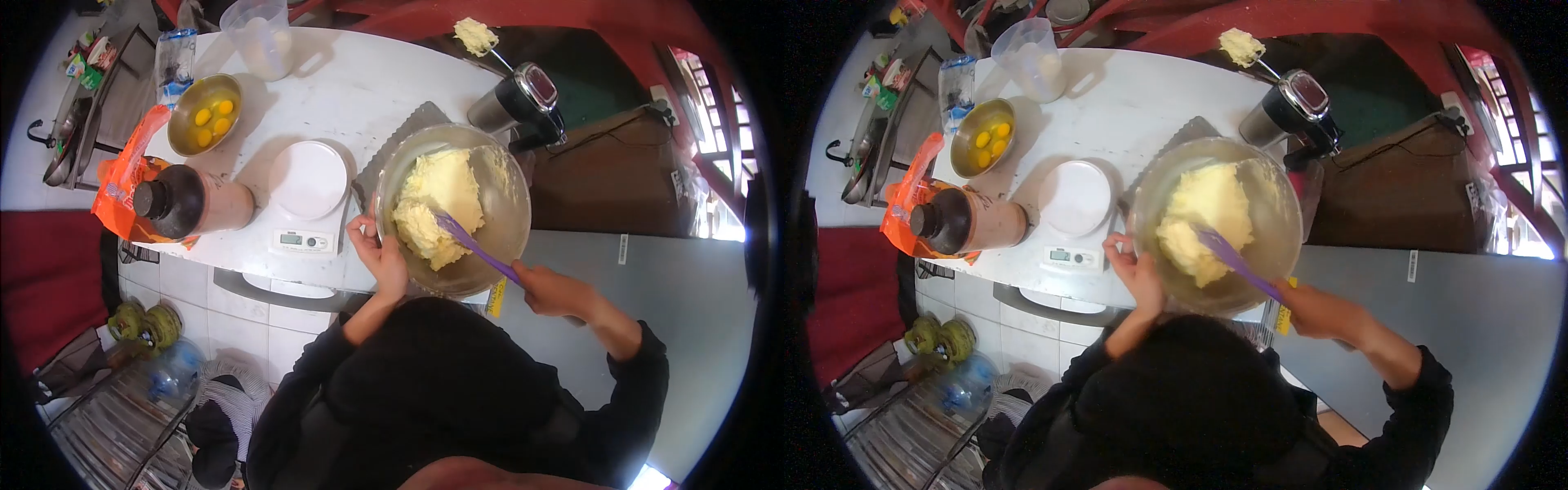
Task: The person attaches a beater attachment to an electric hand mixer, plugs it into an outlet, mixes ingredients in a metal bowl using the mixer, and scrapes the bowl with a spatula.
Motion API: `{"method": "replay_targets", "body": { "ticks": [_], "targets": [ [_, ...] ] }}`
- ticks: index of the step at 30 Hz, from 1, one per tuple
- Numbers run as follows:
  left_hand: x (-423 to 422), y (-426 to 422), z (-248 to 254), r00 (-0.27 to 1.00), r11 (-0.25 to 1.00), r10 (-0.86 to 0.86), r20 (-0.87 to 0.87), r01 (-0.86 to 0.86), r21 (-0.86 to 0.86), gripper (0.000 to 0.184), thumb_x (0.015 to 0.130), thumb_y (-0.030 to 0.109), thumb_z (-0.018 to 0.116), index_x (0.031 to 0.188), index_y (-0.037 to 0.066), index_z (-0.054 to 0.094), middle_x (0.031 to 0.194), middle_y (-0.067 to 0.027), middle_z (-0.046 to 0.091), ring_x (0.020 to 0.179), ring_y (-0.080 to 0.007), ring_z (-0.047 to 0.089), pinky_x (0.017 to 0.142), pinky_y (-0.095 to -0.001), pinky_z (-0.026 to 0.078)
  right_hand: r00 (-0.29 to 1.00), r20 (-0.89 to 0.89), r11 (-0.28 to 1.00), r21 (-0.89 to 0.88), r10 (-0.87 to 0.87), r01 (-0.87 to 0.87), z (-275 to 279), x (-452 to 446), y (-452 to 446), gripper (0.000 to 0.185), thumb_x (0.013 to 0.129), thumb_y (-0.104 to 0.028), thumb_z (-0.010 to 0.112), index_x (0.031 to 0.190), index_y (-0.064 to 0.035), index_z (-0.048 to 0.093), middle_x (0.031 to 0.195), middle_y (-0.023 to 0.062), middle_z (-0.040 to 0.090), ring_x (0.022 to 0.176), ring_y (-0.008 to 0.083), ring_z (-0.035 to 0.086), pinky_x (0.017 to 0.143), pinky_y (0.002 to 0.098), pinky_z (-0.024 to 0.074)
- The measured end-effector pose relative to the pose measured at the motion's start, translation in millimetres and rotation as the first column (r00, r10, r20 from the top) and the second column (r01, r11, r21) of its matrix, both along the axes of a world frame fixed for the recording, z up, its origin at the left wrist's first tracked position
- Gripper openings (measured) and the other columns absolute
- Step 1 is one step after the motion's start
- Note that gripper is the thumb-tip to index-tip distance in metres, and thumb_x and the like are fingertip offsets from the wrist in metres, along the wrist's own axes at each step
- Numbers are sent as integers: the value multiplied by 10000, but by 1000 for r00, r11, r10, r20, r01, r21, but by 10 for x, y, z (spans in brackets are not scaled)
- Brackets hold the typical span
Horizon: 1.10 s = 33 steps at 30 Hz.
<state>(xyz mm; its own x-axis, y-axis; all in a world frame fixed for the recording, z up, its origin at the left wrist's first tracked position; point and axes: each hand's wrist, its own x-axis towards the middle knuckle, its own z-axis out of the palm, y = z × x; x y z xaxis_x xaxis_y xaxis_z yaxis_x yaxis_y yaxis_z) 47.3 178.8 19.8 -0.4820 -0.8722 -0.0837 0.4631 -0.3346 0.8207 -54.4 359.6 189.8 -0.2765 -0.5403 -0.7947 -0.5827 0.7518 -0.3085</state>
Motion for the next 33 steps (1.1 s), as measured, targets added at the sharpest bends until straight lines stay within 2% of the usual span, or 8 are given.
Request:
{"method": "replay_targets", "body": {
  "ticks": [4,6,9,14,17,26,29,33],
  "targets": [
    [16,-24,5,1000,1000,-8,24,9,-28,394,659,-139,350,978,92,324,841,-29,436,716,-61,410,584,-159,318,977,-121,981,-63,175,-184,348,-283,424,413,736,-61,509,1133,-69,392,834,191,542,754,342,543,684,430,415],
    [19,-13,29,1000,1000,-7,10,7,-29,387,665,-136,355,978,90,328,824,-22,431,714,-61,408,585,-160,317,960,-240,978,183,142,-99,885,-274,160,426,762,-82,519,1165,-105,383,818,166,560,768,343,540,713,434,410],
    [-4,-8,5,1000,999,3,13,-3,-52,369,680,-127,368,980,84,329,829,-27,452,711,-64,412,597,-168,326,903,-427,995,96,53,-13,1134,-146,-6,465,800,-124,521,1234,-134,357,768,162,567,744,338,547,684,428,421],
    [-2,-11,-66,1000,997,-11,-5,10,-70,341,710,-117,382,982,80,325,836,-42,486,733,-71,434,621,-180,344,941,-320,974,-154,112,-168,539,-9,18,524,846,-164,476,1322,-240,271,692,184,554,662,323,561,612,430,436],
    [10,-4,-45,1000,998,17,-23,-19,-57,317,735,-105,408,977,81,322,809,-38,494,734,-69,448,625,-178,352,992,-129,977,-212,11,-38,20,125,180,509,846,-157,472,1310,-267,293,680,187,553,645,336,557,601,442,437],
    [-40,-40,-131,1000,997,28,-13,-28,-66,256,800,-63,457,954,84,315,714,12,471,648,-41,423,570,-165,338,995,-93,965,-257,26,-49,579,-52,600,466,826,-124,489,1273,-196,381,784,183,591,632,347,563,623,396,446],
    [-54,-96,-83,999,998,-2,-32,0,-63,245,799,-64,457,940,83,321,707,24,452,634,-35,400,563,-164,335,970,-57,968,-97,-236,230,806,31,562,464,821,-119,491,1269,-182,387,811,183,597,668,343,576,650,390,454],
    [-88,-128,9,999,996,-9,-32,6,-93,232,795,-67,462,906,86,327,693,33,434,626,-33,392,567,-168,340,950,-236,923,-371,-204,106,135,441,721,509,810,-109,490,1290,-189,340,730,184,591,634,335,578,640,407,468]
  ]
}}
